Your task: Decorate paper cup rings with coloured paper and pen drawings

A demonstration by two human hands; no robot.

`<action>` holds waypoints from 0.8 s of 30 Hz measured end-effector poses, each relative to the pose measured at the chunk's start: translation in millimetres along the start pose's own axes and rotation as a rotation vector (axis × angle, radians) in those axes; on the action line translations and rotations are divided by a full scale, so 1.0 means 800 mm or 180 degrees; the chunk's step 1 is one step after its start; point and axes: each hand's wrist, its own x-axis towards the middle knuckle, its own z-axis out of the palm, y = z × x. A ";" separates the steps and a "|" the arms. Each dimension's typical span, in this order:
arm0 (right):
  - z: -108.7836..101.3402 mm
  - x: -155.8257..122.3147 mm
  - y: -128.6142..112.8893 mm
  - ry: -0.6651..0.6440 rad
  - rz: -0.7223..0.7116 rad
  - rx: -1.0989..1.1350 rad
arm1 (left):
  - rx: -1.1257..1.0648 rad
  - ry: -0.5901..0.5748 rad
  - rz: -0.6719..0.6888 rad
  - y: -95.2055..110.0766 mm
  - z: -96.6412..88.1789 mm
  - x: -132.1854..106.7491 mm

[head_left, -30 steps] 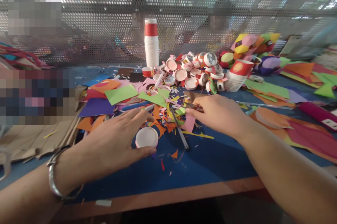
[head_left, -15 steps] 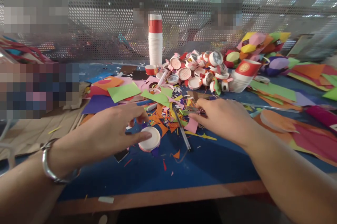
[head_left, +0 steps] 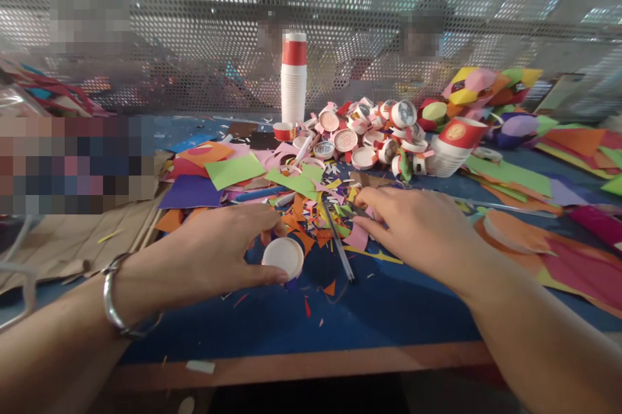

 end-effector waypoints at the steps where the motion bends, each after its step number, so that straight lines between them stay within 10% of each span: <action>1: 0.001 -0.001 -0.002 0.0046 -0.0252 0.0110 | -0.0055 -0.0028 0.0039 0.000 0.000 0.000; 7: 0.019 -0.003 -0.011 0.0235 -0.1542 0.0162 | -0.0052 -0.0237 -0.0058 -0.001 -0.001 0.007; 12: 0.023 -0.002 -0.010 0.0544 -0.1823 0.0099 | -0.0255 0.0204 -0.0109 -0.010 -0.009 0.014; 24: 0.023 0.003 -0.006 0.1280 -0.2043 0.0437 | -0.0338 -0.0389 0.0379 -0.013 -0.007 0.009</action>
